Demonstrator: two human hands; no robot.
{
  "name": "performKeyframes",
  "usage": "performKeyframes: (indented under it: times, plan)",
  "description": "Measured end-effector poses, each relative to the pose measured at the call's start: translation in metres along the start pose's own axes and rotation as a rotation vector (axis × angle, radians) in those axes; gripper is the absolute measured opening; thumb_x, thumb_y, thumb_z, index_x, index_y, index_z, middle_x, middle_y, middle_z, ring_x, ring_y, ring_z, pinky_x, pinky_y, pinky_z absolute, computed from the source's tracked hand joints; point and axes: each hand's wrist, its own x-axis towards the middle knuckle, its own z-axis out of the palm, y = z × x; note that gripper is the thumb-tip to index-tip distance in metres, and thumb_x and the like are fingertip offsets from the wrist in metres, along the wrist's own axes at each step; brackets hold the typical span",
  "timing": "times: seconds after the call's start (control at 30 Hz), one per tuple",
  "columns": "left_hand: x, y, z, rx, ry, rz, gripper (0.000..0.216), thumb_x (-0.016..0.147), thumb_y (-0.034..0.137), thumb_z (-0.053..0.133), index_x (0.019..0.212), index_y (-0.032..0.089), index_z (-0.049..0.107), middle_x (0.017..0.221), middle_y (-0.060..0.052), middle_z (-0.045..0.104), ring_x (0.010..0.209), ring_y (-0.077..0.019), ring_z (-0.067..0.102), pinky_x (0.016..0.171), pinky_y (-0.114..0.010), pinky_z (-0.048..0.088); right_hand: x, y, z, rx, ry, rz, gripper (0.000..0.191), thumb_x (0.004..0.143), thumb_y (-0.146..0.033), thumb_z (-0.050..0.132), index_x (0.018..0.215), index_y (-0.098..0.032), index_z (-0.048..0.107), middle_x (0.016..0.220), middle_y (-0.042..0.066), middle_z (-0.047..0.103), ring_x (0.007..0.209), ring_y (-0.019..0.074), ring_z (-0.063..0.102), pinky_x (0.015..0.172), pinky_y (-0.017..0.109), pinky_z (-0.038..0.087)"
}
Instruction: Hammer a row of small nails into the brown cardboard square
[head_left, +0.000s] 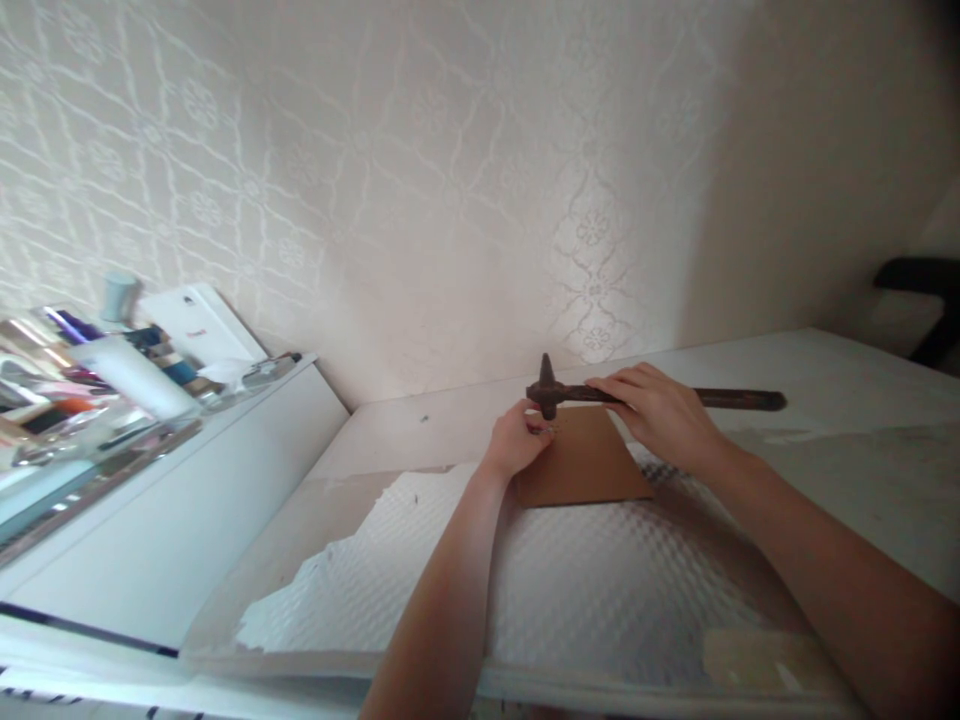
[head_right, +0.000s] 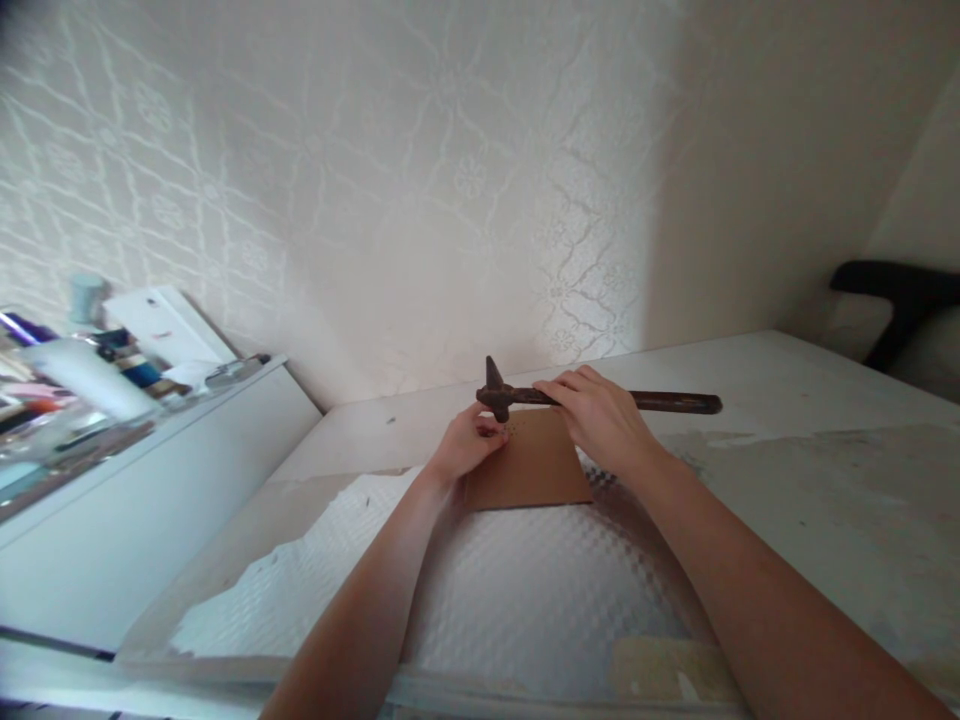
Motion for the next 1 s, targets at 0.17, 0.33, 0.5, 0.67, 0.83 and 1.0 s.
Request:
performKeyframes:
  times: [0.17, 0.33, 0.5, 0.67, 0.83, 1.0]
  plan:
    - [-0.0003, 0.0002, -0.0005, 0.011, 0.008, 0.009, 0.035, 0.069, 0.015, 0.065, 0.104, 0.017, 0.057, 0.085, -0.004, 0.071, 0.082, -0.0188, 0.066, 0.078, -0.029, 0.049, -0.0001, 0.0005, 0.0000, -0.012, -0.041, -0.005, 0.037, 0.084, -0.007, 0.047, 0.114, -0.018, 0.065, 0.096, 0.008, 0.067, 0.091, 0.0240, 0.057, 0.073, 0.034, 0.048]
    - [0.0001, -0.0006, -0.0003, 0.024, 0.015, 0.009, 0.034, 0.070, 0.014, 0.064, 0.104, 0.017, 0.058, 0.084, -0.004, 0.072, 0.082, -0.0186, 0.066, 0.077, -0.029, 0.049, -0.0001, 0.0015, 0.0005, -0.006, -0.010, 0.002, 0.036, 0.084, -0.009, 0.048, 0.114, -0.021, 0.065, 0.098, 0.007, 0.067, 0.091, 0.0229, 0.056, 0.073, 0.033, 0.047]
    - [0.0005, -0.0017, -0.0003, 0.027, 0.011, 0.027, 0.035, 0.070, 0.015, 0.064, 0.104, 0.018, 0.058, 0.085, -0.003, 0.072, 0.083, -0.0188, 0.066, 0.078, -0.029, 0.049, -0.0004, -0.0003, 0.0003, 0.000, -0.017, 0.004, 0.036, 0.085, -0.008, 0.046, 0.113, -0.020, 0.065, 0.098, 0.007, 0.067, 0.091, 0.0227, 0.056, 0.074, 0.033, 0.047]
    - [0.0000, -0.0004, -0.0007, 0.023, 0.009, 0.005, 0.035, 0.069, 0.015, 0.065, 0.104, 0.017, 0.058, 0.087, -0.005, 0.071, 0.081, -0.0192, 0.066, 0.075, -0.029, 0.050, -0.0011, -0.0003, 0.0011, 0.005, -0.042, 0.012, 0.036, 0.085, -0.007, 0.046, 0.112, -0.019, 0.065, 0.096, 0.007, 0.067, 0.090, 0.0228, 0.056, 0.072, 0.033, 0.048]
    - [0.0007, -0.0011, -0.0027, -0.024, -0.020, 0.001, 0.037, 0.070, 0.010, 0.063, 0.106, 0.016, 0.056, 0.087, -0.005, 0.071, 0.081, -0.0176, 0.066, 0.080, -0.030, 0.049, -0.0014, 0.0017, 0.0000, 0.018, -0.010, 0.017, 0.032, 0.086, -0.012, 0.047, 0.112, -0.019, 0.066, 0.099, 0.008, 0.067, 0.091, 0.0229, 0.057, 0.072, 0.032, 0.047]
    - [0.0020, -0.0043, -0.0069, -0.110, -0.084, -0.011, 0.041, 0.067, 0.005, 0.065, 0.105, 0.016, 0.054, 0.086, -0.005, 0.070, 0.084, -0.0166, 0.065, 0.082, -0.030, 0.048, -0.0010, 0.0016, -0.0003, -0.006, 0.022, 0.015, 0.029, 0.087, -0.014, 0.048, 0.109, -0.019, 0.067, 0.099, 0.008, 0.067, 0.090, 0.0229, 0.057, 0.073, 0.032, 0.047]
